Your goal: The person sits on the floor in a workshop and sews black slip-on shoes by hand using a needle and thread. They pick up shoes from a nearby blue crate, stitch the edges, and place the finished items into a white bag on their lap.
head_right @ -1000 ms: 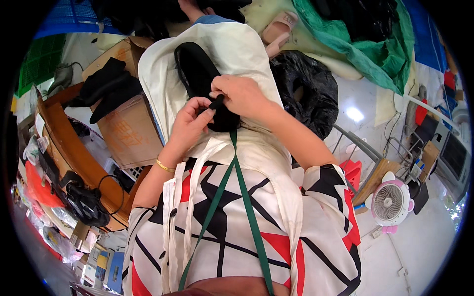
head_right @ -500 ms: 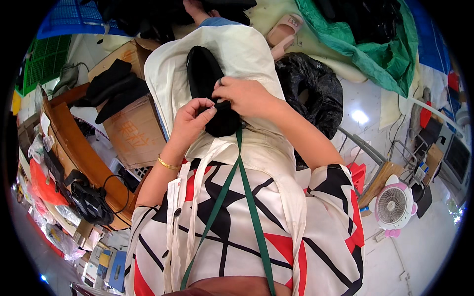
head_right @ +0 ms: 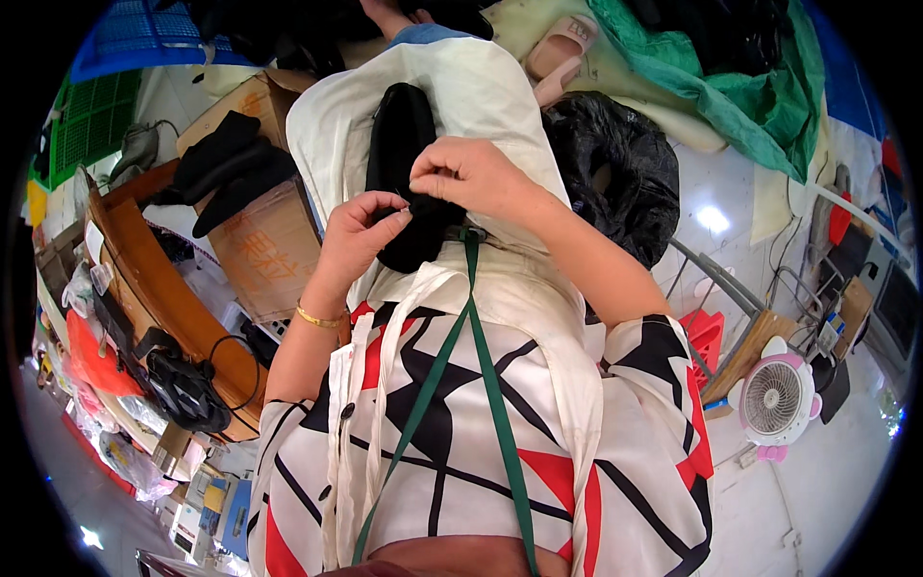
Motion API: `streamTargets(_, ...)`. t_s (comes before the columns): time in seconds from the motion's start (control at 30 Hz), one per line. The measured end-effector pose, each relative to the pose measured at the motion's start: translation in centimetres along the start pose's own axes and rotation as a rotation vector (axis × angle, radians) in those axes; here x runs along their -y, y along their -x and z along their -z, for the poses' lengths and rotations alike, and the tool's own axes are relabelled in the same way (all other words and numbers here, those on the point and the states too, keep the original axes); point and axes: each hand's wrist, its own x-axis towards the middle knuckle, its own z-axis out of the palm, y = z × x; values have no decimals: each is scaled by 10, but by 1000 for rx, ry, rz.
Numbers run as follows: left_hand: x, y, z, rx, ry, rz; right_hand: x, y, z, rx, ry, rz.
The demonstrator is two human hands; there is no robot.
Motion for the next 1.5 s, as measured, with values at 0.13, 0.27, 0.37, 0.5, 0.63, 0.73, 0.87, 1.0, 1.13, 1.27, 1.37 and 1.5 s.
streamTargets(0.13, 5, 0, -4, -32, -55, -74, 5, 5, -6, 18, 316, 258)
streamTargets(0.27, 6, 3, -7, -74, -163, -135, 9, 11, -21, -87, 556, 515)
streamTargets(0.37, 2, 7, -9, -65, -383, -264, 37, 15, -24, -267, 450, 653)
streamTargets(0.5, -4, 15, -15, -74, -490, -320, 47, 20, -13, -167, -409, 92)
streamTargets(0.63, 8, 22, -11, -87, -739, -643, 26, 46, 27, -97, -842, -131)
streamTargets(0.73, 16, 24, -10, -102, -801, -694, 17, 68, 74, -397, -949, 79)
streamTargets(0.87, 15, 23, -11, -116, -802, -721, 17, 93, 133, -641, -1234, 223)
streamTargets(1.0, 15, 19, -9, -141, -793, -732, -6, 99, 145, -793, -1158, 344)
streamTargets(1.13, 12, 22, -6, -130, -816, -692, 6, 58, 98, -1008, -751, 245)
streamTargets(1.27, 16, 24, -3, -138, -896, -788, 8, 42, 35, -321, -507, -50)
streamTargets(1.37, 20, 23, -2, -171, -974, -892, 13, 30, -4, -40, -39, -142)
streamTargets(1.5, 27, 21, -3, -253, -1014, -987, -9, 27, -23, 54, 312, 26)
